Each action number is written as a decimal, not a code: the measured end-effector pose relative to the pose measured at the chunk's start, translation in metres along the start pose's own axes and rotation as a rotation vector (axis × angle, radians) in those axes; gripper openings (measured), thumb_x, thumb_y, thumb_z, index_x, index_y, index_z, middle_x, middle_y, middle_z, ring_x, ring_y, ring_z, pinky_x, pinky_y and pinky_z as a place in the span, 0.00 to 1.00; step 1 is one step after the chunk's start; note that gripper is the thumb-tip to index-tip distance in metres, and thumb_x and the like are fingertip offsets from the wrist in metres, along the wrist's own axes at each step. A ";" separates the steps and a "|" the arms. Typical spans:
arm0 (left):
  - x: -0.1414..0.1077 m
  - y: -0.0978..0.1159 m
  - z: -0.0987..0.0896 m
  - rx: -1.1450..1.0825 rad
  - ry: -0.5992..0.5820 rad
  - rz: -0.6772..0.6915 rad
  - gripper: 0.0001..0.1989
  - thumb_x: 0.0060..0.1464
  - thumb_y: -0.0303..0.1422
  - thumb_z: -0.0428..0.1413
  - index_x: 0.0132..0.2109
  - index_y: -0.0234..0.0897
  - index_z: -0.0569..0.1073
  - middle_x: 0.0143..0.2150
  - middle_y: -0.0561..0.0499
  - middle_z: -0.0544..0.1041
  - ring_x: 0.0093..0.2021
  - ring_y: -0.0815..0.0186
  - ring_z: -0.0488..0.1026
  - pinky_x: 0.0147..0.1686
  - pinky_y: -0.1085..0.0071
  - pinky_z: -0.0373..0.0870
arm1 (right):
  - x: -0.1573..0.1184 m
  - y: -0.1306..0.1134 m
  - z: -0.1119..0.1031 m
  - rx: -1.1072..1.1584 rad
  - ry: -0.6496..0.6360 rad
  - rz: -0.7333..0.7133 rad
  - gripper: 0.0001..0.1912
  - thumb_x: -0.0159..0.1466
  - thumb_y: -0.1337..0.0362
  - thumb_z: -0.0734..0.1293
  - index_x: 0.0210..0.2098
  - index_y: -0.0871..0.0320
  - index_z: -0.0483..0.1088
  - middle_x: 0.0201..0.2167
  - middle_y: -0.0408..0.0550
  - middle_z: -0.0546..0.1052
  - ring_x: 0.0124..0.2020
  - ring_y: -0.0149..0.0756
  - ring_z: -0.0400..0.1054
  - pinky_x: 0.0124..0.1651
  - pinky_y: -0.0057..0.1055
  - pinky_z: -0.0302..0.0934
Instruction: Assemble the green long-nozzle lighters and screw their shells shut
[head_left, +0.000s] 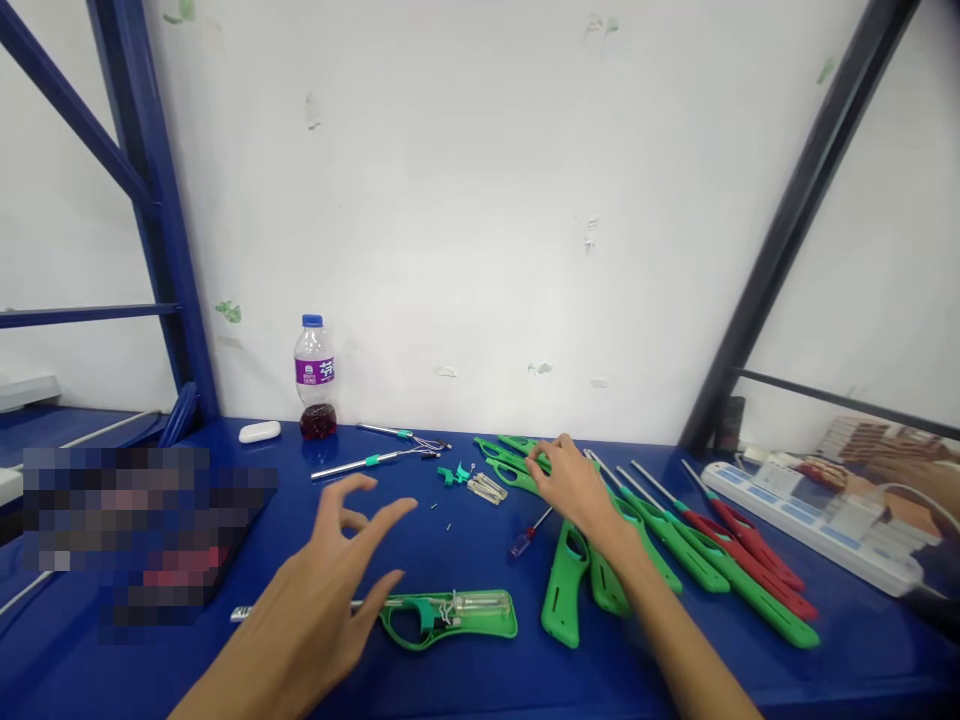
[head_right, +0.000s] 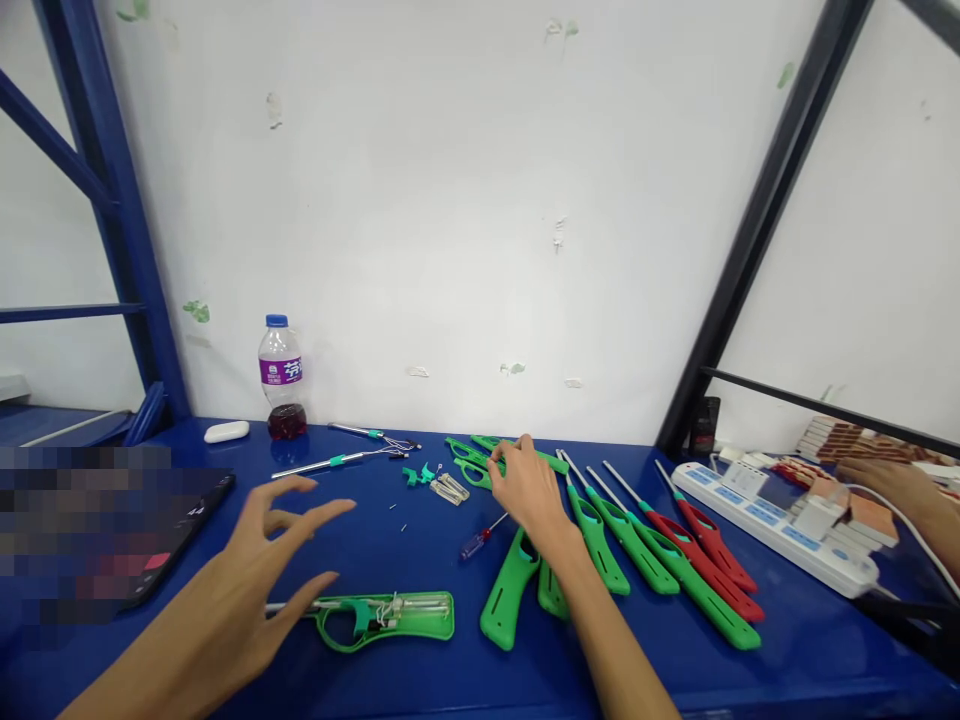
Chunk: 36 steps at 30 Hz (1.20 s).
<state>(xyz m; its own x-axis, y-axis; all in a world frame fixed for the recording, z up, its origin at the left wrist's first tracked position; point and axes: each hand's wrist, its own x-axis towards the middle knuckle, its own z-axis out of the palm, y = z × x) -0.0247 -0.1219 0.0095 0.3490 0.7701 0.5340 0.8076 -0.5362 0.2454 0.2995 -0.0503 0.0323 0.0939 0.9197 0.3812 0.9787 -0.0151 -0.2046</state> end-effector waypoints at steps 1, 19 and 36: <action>0.001 -0.005 -0.003 -0.008 0.040 -0.027 0.23 0.65 0.33 0.51 0.65 0.52 0.67 0.67 0.40 0.58 0.37 0.65 0.80 0.26 0.70 0.79 | 0.007 0.009 0.002 -0.013 -0.027 0.016 0.12 0.72 0.59 0.64 0.46 0.58 0.78 0.47 0.56 0.73 0.39 0.43 0.75 0.40 0.33 0.60; 0.009 -0.022 -0.018 -0.039 0.072 -0.185 0.24 0.64 0.41 0.52 0.66 0.51 0.64 0.73 0.41 0.57 0.23 0.68 0.81 0.19 0.67 0.78 | 0.005 0.049 0.028 0.024 -0.279 -0.094 0.18 0.72 0.58 0.69 0.57 0.59 0.71 0.56 0.53 0.75 0.51 0.44 0.74 0.53 0.47 0.72; 0.005 -0.027 -0.017 -0.056 0.017 -0.046 0.20 0.68 0.48 0.49 0.62 0.52 0.70 0.59 0.49 0.76 0.32 0.63 0.84 0.30 0.69 0.81 | -0.077 -0.031 -0.040 1.657 -0.353 0.058 0.30 0.68 0.41 0.67 0.56 0.58 0.75 0.42 0.54 0.79 0.40 0.40 0.76 0.40 0.33 0.69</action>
<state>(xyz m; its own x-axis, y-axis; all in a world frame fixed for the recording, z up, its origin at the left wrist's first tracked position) -0.0534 -0.1095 0.0192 0.3038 0.7883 0.5350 0.7944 -0.5196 0.3145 0.2692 -0.1365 0.0458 -0.1458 0.9725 0.1817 -0.2739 0.1368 -0.9520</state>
